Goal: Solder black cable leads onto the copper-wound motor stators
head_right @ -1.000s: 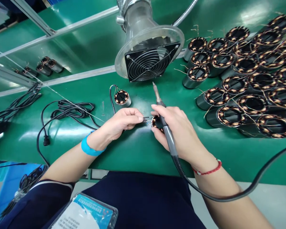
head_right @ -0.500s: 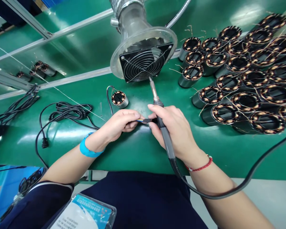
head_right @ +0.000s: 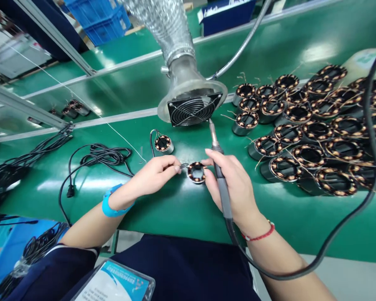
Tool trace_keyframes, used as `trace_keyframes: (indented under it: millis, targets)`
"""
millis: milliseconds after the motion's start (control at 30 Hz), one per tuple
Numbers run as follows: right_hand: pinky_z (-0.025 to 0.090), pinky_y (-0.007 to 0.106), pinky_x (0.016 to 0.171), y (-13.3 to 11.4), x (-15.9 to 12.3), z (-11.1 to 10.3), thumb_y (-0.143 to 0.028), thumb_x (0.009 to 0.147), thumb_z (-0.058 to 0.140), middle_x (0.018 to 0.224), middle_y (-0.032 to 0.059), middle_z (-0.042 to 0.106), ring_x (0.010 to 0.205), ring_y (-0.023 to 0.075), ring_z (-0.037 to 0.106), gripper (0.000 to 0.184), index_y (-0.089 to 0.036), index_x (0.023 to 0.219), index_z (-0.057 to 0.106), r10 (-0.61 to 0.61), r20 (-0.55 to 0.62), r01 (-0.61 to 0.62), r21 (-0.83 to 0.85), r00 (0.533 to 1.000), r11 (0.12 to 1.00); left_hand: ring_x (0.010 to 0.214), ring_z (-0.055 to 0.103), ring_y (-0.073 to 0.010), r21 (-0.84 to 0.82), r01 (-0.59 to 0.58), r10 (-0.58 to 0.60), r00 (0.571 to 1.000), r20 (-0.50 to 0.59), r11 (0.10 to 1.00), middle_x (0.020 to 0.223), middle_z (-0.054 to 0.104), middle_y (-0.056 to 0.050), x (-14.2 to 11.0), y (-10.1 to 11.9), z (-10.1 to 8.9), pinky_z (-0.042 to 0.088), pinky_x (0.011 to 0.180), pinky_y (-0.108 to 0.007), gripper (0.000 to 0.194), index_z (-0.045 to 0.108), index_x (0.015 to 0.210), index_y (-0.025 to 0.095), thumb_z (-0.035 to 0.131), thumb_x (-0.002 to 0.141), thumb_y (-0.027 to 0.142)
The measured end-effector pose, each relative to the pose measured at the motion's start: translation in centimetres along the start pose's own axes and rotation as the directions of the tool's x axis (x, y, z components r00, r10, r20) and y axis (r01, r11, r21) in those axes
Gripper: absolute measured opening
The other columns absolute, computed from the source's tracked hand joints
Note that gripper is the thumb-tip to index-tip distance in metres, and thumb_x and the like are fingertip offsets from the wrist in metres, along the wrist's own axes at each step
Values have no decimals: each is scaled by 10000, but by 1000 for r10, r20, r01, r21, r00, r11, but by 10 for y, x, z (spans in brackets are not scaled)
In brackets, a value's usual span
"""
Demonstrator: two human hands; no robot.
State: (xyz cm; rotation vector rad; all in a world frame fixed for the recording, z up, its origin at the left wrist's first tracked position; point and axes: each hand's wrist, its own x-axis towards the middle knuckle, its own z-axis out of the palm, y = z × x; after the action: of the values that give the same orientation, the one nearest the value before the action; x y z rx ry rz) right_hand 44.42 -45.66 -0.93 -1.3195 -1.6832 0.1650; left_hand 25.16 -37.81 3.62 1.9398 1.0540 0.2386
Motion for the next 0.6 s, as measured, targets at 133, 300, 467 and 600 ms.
trace_keyframes:
  millis: [133,300,467,600]
  targets:
    - [564,371,805,1,0,-12,-157,876,590,925,20,695,894,203,661,473,-256,1328,493,30,-78,-32,-24,996,999,730,543,-130,209,109,-58,970,-236,972,773,615,-6,-11,-10,-34,405,678,-251,167,604,833,152,449,856,211]
    - [563,349,762,-1,0,-16,-169,882,585,931,30,690,879,205,656,462,-238,1332,503,-45,-50,45,3,998,999,948,614,-214,437,185,-102,973,-207,880,1088,653,-88,-7,-15,-45,464,794,-315,406,576,1243,191,495,876,346]
    - [562,319,726,-2,2,-19,-189,904,553,922,47,682,830,193,652,421,-201,1322,505,-115,-17,115,-6,993,993,1018,636,-247,463,146,-173,985,16,874,1166,682,-78,7,-13,-55,464,829,-303,418,604,1255,219,551,859,342]
    - [557,298,664,-3,6,-26,-223,926,520,892,51,679,773,186,656,362,-179,1285,525,-149,-18,149,-35,989,988,867,666,-199,400,171,-174,984,-28,901,1011,731,-49,7,-20,-65,461,731,-253,317,674,1132,205,585,836,272]
